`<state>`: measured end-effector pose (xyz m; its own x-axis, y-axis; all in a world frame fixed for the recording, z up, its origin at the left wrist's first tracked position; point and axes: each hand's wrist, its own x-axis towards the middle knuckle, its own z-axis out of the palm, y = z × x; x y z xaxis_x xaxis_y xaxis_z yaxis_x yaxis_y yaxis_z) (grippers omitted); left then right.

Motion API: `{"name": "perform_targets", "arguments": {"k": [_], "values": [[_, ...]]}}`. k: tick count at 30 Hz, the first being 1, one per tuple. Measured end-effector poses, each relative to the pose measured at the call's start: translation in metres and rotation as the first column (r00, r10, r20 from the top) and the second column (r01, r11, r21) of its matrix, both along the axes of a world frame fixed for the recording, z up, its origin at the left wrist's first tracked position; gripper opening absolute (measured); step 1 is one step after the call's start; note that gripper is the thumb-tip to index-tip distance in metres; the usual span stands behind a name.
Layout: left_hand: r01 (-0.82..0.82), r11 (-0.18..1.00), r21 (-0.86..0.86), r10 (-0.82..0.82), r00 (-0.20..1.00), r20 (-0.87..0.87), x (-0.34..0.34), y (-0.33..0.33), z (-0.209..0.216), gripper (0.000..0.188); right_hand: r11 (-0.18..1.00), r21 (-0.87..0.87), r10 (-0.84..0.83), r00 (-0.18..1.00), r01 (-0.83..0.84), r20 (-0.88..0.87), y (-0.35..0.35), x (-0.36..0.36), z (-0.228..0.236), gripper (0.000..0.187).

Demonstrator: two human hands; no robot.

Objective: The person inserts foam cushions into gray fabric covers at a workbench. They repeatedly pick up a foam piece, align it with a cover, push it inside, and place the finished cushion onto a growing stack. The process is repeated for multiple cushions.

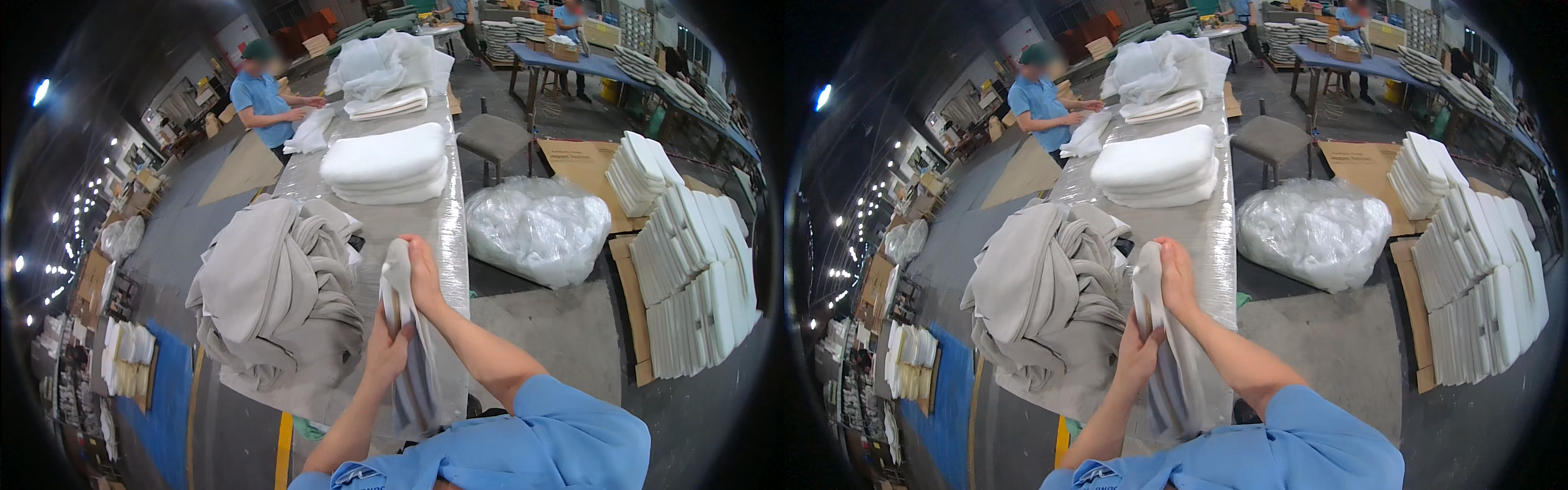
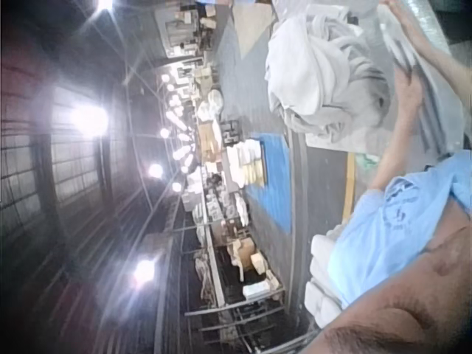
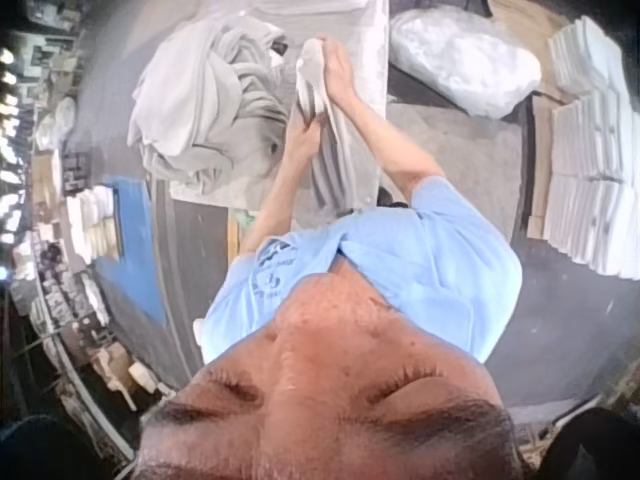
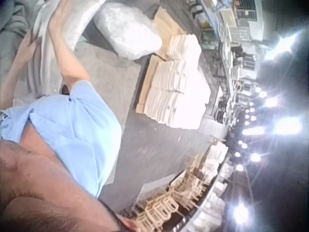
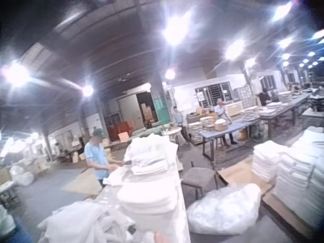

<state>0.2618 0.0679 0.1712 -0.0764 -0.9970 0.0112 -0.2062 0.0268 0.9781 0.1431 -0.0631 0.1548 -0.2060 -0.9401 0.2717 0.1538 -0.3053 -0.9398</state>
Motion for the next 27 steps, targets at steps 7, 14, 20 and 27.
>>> {"name": "perform_targets", "arguments": {"k": [7, 14, 20, 27], "values": [[-0.124, 0.99, 0.06, 0.115, 0.985, 0.131, -0.014, -0.024, -0.047, 0.054, 0.935, 0.348, 0.013, 0.987, -0.069, 0.162, -0.012, 0.016, -0.081, 0.049], [0.002, 0.994, 0.107, -0.065, 0.804, 0.591, -0.045, -0.051, -0.006, 0.055, 0.897, 0.426, 0.036, 0.98, -0.117, 0.193, -0.046, -0.036, -0.135, 0.055], [-0.158, 0.981, 0.113, 0.066, 0.818, 0.572, 0.039, -0.05, -0.06, 0.046, 0.815, 0.477, 0.28, 0.945, -0.328, 0.172, 0.044, 0.022, -0.072, 0.068], [-0.184, 0.978, -0.101, 0.203, 0.951, 0.232, 0.005, -0.104, -0.084, 0.039, 0.891, 0.427, 0.431, 0.589, -0.157, -0.683, -0.017, -0.061, -0.027, 0.045]]}}
